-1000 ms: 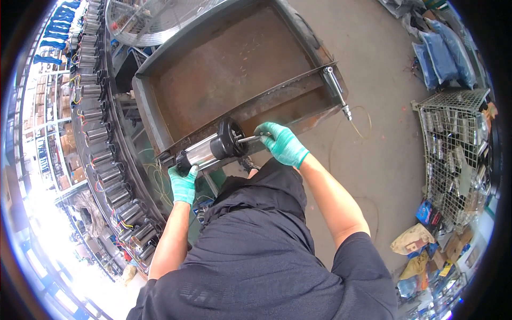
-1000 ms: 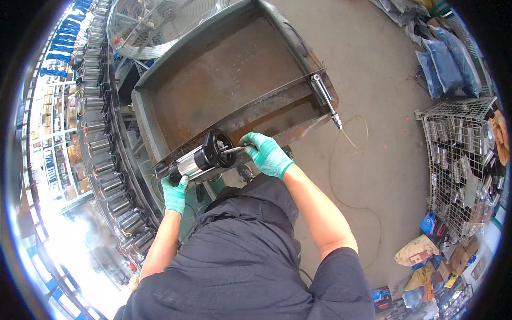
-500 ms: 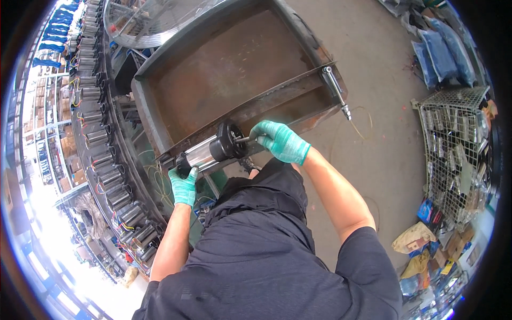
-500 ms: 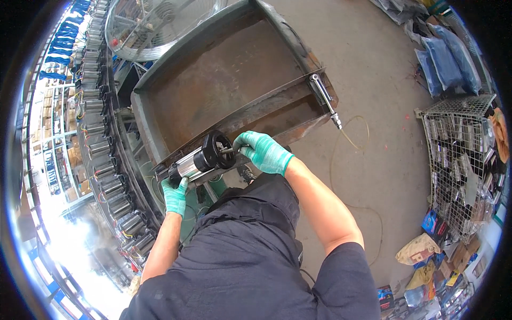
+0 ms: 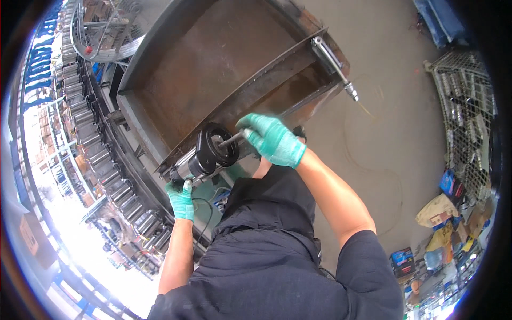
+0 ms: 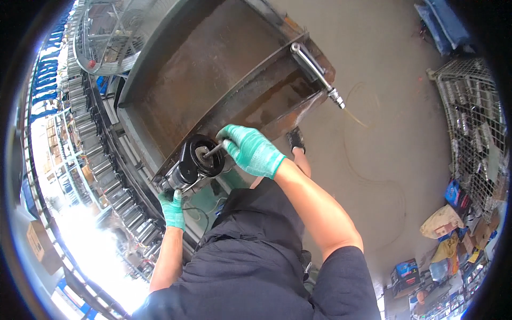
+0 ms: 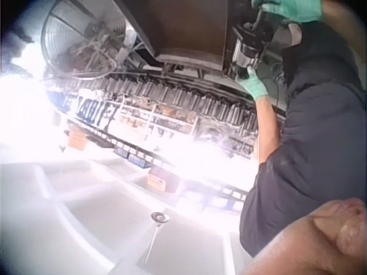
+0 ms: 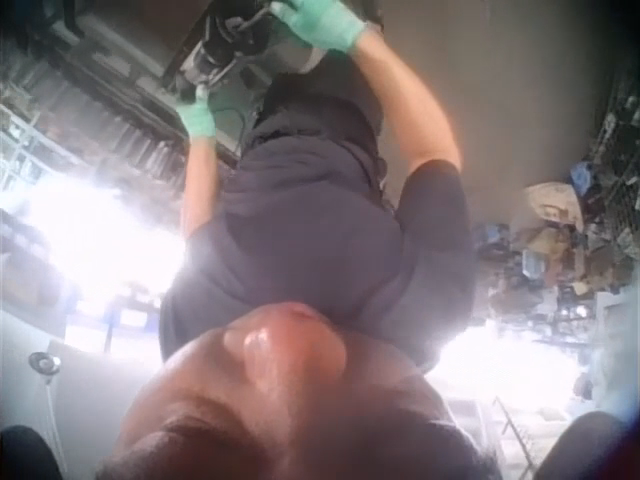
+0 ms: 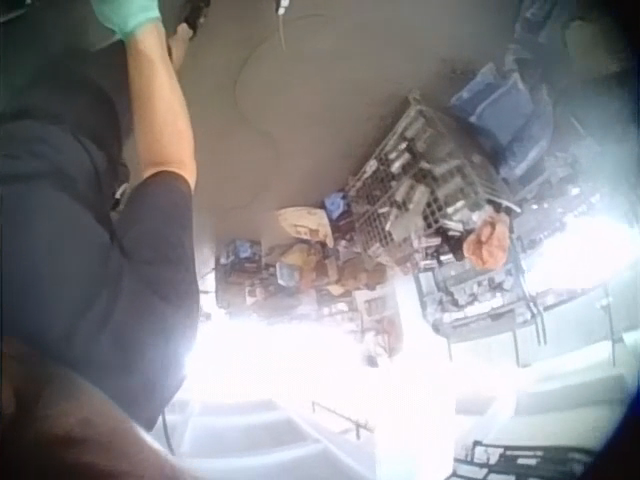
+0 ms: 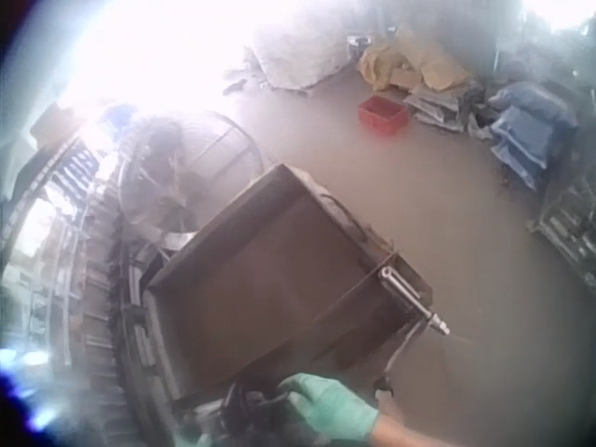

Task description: The person fastens a pump component using a pneumatic screwdriver, tests an assembled water pump in a water tank using a test fixture, and places the pump onto the assembly table.

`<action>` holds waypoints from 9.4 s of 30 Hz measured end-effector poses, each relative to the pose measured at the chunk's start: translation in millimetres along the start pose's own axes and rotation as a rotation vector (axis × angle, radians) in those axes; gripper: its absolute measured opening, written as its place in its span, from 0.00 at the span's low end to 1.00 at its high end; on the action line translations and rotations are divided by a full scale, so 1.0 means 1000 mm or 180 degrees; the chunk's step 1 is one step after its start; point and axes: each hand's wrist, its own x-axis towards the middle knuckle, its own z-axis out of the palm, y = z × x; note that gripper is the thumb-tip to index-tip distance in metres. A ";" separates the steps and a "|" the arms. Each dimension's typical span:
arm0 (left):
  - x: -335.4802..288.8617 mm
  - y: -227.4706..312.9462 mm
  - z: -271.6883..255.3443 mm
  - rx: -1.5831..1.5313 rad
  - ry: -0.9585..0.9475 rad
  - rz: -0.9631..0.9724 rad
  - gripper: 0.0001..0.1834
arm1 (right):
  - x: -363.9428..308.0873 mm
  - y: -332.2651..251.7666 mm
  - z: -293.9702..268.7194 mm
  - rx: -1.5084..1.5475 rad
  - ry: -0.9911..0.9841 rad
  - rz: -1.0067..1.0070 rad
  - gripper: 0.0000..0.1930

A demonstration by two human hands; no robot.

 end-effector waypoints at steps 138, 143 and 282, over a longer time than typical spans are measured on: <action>-0.005 -0.003 0.015 -0.0120 0.0122 0.0095 0.33 | 0.026 -0.007 0.001 -0.1771 -0.0217 0.0550 0.26; -0.007 -0.007 0.011 0.0032 0.0192 0.0142 0.34 | 0.029 -0.017 -0.020 -0.2881 -0.1229 -0.0111 0.26; 0.106 -0.034 -0.127 0.3059 -0.0914 0.1282 0.25 | 0.027 -0.132 0.113 -0.3646 -0.0319 0.0739 0.31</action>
